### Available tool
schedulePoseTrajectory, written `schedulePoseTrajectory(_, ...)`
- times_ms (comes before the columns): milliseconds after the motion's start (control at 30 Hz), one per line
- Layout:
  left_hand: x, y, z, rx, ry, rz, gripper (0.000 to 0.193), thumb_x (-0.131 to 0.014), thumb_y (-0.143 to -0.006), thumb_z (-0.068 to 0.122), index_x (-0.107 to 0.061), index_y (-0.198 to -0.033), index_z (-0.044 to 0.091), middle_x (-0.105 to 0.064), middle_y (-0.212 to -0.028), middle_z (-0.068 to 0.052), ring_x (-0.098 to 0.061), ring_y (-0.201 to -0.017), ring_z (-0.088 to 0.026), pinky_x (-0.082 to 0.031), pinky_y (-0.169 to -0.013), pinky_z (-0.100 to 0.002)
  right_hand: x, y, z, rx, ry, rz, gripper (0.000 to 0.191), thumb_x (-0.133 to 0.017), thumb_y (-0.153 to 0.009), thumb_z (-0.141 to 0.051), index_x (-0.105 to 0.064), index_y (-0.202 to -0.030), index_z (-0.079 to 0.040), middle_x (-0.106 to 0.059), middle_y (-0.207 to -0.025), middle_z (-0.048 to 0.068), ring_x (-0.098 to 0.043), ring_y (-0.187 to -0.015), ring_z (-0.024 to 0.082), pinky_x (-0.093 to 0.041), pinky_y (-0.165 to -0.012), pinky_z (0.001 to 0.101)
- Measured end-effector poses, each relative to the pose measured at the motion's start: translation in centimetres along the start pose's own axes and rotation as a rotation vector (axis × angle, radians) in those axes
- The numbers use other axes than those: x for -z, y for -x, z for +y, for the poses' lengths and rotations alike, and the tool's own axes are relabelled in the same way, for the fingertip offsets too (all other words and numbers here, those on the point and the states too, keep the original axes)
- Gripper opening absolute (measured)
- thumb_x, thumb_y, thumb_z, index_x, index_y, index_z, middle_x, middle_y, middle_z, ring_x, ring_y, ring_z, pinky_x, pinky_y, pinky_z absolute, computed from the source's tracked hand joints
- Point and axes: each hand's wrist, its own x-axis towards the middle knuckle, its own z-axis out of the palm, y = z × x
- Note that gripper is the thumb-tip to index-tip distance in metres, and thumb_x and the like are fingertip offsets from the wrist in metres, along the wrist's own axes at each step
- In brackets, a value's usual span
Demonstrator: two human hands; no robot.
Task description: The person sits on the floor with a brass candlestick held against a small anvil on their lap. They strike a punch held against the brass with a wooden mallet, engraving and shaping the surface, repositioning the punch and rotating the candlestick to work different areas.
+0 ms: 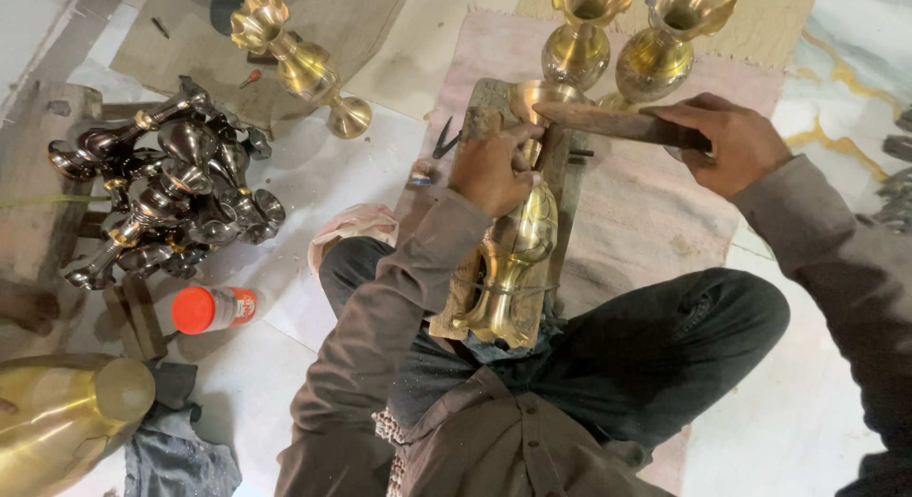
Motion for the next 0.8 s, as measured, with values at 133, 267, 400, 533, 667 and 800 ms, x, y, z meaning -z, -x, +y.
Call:
schedulePoseTrajectory(133,-0.2,1.2,0.3,-0.011,0.067,0.039,0.061,-0.081,-0.080,0.017,-0.061,-0.138,0.019,-0.079,-0.088,-0.005,-0.077,-0.081,-0.022,-0.060,-0.076,-0.038,-0.4,0.3,-0.2,0.046,-0.215,0.187,0.067,-0.077,-0.088,-0.003,-0.055,-0.151,-0.004,-0.066,-0.127,0.021,-0.068,-0.109,0.034,-0.057,-0.097,0.0437)
schedulePoseTrajectory(267,0.1,1.9,0.6,-0.098,0.063,0.121,0.062,-0.082,-0.079,0.014,-0.060,-0.137,0.016,-0.079,-0.088,-0.007,-0.077,-0.083,-0.025,-0.058,-0.075,-0.040,-0.2,0.3,-0.1,0.053,-0.227,0.198,0.068,-0.076,-0.090,-0.005,-0.053,-0.154,-0.007,-0.064,-0.127,0.020,-0.069,-0.106,0.034,-0.059,-0.092,0.0414)
schedulePoseTrajectory(400,0.0,2.6,1.1,-0.118,0.061,0.151,0.060,-0.081,-0.081,0.014,-0.062,-0.138,0.018,-0.078,-0.088,-0.008,-0.076,-0.079,-0.026,-0.059,-0.075,-0.040,0.1,0.4,-0.1,0.093,-0.084,0.109,0.059,-0.075,-0.089,-0.003,-0.061,-0.146,-0.011,-0.068,-0.120,0.016,-0.071,-0.096,0.033,-0.061,-0.088,0.0413)
schedulePoseTrajectory(533,-0.1,2.9,1.2,-0.077,0.109,0.158,0.060,-0.080,-0.083,0.014,-0.060,-0.139,0.016,-0.078,-0.090,-0.009,-0.077,-0.080,-0.024,-0.061,-0.076,-0.037,0.1,0.5,-0.7,0.084,-0.123,0.125,0.065,-0.075,-0.087,-0.003,-0.059,-0.149,-0.012,-0.068,-0.118,0.016,-0.071,-0.096,0.033,-0.061,-0.086,0.0431)
schedulePoseTrajectory(667,-0.3,2.8,1.0,0.012,0.177,0.143,0.062,-0.078,-0.083,0.013,-0.058,-0.141,0.014,-0.079,-0.090,-0.010,-0.079,-0.079,-0.021,-0.062,-0.075,-0.035,0.6,0.5,-1.0,0.100,0.032,0.136,0.067,-0.074,-0.087,0.000,-0.059,-0.150,-0.014,-0.068,-0.120,0.016,-0.070,-0.097,0.034,-0.061,-0.086,0.0437)
schedulePoseTrajectory(800,-0.4,2.5,0.7,-0.013,0.133,0.146,0.065,-0.081,-0.081,0.014,-0.057,-0.141,0.012,-0.080,-0.092,-0.010,-0.078,-0.081,-0.021,-0.061,-0.076,-0.035,0.9,0.2,-1.2,0.104,-0.126,0.169,0.069,-0.078,-0.089,-0.007,-0.053,-0.153,-0.009,-0.066,-0.124,0.021,-0.069,-0.100,0.037,-0.059,-0.087,0.0457)
